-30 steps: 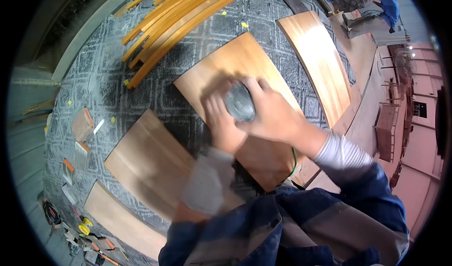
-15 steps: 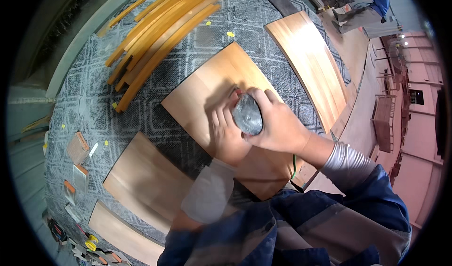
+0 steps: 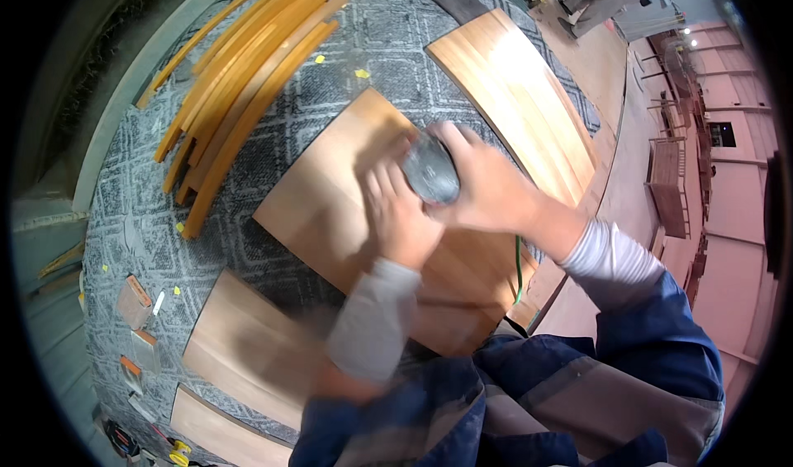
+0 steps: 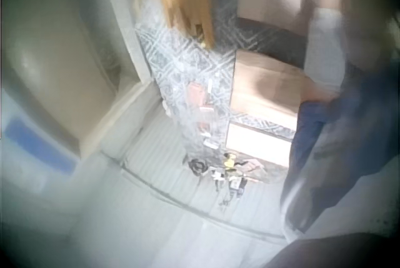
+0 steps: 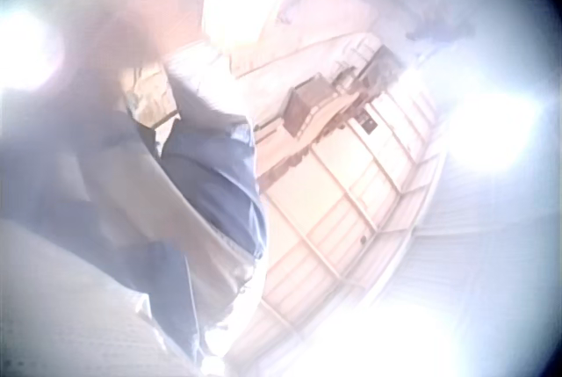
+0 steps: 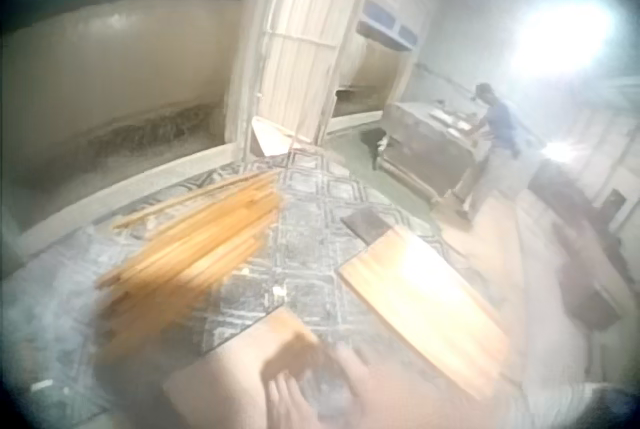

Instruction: The person sands wooden boards first by hand with a block and then using an electric sander, flipping the boards to sand different sides.

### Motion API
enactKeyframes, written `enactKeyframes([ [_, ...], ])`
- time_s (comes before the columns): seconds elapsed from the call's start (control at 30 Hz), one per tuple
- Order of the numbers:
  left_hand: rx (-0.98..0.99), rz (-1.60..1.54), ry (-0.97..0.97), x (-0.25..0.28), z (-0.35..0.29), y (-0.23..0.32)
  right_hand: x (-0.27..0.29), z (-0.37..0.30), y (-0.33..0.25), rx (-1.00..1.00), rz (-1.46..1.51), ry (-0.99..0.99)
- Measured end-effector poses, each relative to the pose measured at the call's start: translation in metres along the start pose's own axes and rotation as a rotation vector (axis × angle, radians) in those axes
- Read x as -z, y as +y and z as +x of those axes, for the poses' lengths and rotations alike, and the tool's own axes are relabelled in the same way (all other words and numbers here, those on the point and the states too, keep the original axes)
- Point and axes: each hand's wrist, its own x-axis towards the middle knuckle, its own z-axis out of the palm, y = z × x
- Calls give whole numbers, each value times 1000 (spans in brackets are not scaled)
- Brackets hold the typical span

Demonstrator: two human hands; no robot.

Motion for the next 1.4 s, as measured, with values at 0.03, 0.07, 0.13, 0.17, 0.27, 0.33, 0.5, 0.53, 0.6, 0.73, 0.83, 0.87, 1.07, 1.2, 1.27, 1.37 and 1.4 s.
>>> enactKeyframes([
  [0.03, 53, 17, -4, 2, 14, -4, 2, 21, 1, -5, -1, 7],
  [0.07, -30, 154, 60, 2, 38, -19, 0, 46, 5, 106, -13, 87],
  [0.13, -13, 32, 149, 11, 79, -37, 13, 94, -2, 163, -3, 58],
  [0.17, -57, 47, 156, 8, 95, -40, 19, 112, 0, 203, 1, 87],
  [0.27, -86, -33, 71, 2, 104, -40, 24, 99, 16, 180, 8, 98],
  [0.33, -77, 72, 52, -9, 69, -13, 17, 62, 28, 129, 9, 109],
  [0.5, -147, 8, -145, -61, -83, 52, 9, -120, 49, -100, 73, 71],
  [0.53, -116, -87, -202, -64, -110, 74, 1, -154, 54, -180, 64, 63],
  [0.6, -78, -220, -259, -68, -142, 93, -12, -202, 60, -282, 53, 49],
  [0.73, -78, -248, -189, -44, -125, 84, -12, -172, 39, -265, 78, -14],
  [0.83, -41, -52, -55, -12, -65, 33, -16, -84, 16, -61, 120, 62],
  [0.87, 115, -183, -20, -13, -53, -4, -15, -51, 3, 38, 116, 86],
  [1.07, -18, -59, 76, 8, -52, -32, -38, -34, -16, 99, 70, 52],
  [1.2, -63, 12, -9, -9, -171, 47, -45, -177, 0, -144, 153, -145],
  [1.27, -21, -6, -36, -11, -199, 58, -48, -196, -5, -122, 144, -149],
  [1.37, 10, -126, 52, 2, -156, 17, -58, -142, -16, -34, 75, -43],
  [1.4, 45, -191, 45, 13, -134, 2, -54, -112, -30, -27, 75, -35],
])
